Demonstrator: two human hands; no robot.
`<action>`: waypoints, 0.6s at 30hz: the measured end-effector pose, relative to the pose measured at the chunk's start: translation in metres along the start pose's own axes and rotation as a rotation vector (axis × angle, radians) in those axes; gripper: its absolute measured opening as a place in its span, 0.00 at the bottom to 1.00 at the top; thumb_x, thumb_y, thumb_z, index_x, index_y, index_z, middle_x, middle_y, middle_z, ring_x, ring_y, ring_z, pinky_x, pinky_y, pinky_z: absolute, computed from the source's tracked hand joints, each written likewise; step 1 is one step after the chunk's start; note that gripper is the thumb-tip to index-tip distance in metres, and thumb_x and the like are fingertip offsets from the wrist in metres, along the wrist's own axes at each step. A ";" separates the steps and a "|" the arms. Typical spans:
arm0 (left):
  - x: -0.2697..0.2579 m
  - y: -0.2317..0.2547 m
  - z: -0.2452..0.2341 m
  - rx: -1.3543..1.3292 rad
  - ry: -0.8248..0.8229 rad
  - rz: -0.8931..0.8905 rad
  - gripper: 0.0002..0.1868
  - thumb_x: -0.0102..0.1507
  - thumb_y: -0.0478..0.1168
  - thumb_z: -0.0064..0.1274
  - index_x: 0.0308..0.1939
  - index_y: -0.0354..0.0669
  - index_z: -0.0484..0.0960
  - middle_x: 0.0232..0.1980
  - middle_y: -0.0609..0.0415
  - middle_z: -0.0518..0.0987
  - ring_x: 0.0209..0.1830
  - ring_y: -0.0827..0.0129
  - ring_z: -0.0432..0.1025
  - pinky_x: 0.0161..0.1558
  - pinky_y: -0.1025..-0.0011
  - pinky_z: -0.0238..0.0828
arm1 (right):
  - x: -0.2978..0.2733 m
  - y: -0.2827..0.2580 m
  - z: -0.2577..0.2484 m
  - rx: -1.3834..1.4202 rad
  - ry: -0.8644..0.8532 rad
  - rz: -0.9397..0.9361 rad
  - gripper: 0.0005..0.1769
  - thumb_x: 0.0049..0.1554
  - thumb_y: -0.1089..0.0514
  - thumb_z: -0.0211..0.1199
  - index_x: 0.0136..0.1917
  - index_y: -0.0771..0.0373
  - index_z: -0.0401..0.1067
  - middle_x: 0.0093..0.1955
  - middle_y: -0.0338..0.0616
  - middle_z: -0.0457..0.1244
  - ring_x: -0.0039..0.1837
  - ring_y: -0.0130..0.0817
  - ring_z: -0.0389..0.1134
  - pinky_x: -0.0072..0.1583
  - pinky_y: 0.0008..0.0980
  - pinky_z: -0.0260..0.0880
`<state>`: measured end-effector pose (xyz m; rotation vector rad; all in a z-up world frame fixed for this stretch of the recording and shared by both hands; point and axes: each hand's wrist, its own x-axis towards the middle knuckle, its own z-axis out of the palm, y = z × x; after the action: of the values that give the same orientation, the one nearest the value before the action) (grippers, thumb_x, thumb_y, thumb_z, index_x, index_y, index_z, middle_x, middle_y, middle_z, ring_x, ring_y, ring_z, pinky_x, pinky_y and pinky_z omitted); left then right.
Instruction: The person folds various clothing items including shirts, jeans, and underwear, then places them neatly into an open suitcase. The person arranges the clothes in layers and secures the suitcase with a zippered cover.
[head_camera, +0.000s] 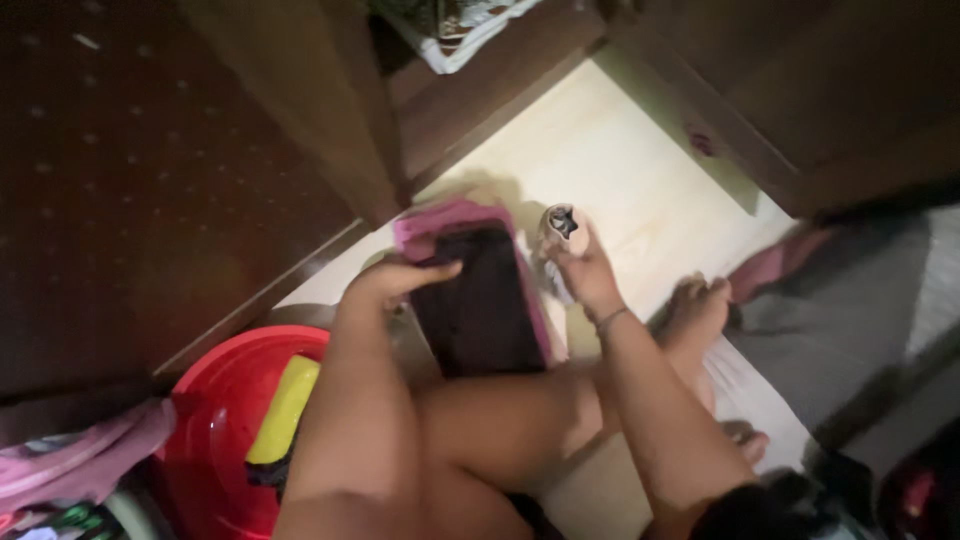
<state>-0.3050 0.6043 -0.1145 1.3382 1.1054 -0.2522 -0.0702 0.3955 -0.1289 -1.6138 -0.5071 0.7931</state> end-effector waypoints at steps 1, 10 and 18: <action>-0.003 -0.002 0.004 -0.049 -0.073 -0.029 0.46 0.45 0.54 0.78 0.64 0.47 0.77 0.67 0.52 0.76 0.68 0.64 0.66 0.64 0.61 0.60 | -0.015 -0.004 0.003 -0.004 -0.059 0.044 0.26 0.55 0.58 0.67 0.66 0.60 0.69 0.53 0.37 0.71 0.54 0.28 0.72 0.55 0.30 0.75; 0.024 0.013 0.056 -0.026 -0.058 0.118 0.33 0.46 0.42 0.72 0.54 0.35 0.85 0.47 0.51 0.87 0.46 0.63 0.80 0.49 0.66 0.76 | -0.098 -0.034 0.020 -0.488 0.021 -0.264 0.30 0.51 0.56 0.71 0.67 0.57 0.71 0.54 0.55 0.71 0.57 0.53 0.74 0.57 0.41 0.74; -0.034 0.088 0.113 -0.142 -0.189 0.408 0.28 0.50 0.32 0.62 0.56 0.38 0.81 0.48 0.51 0.84 0.46 0.61 0.79 0.49 0.64 0.77 | -0.131 -0.055 -0.046 -0.133 0.139 -0.161 0.41 0.47 0.64 0.67 0.73 0.61 0.61 0.58 0.45 0.68 0.57 0.36 0.70 0.58 0.36 0.73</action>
<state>-0.2046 0.5177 -0.0503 1.3496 0.6610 0.0020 -0.1186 0.2827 -0.0440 -1.7126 -0.5912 0.5327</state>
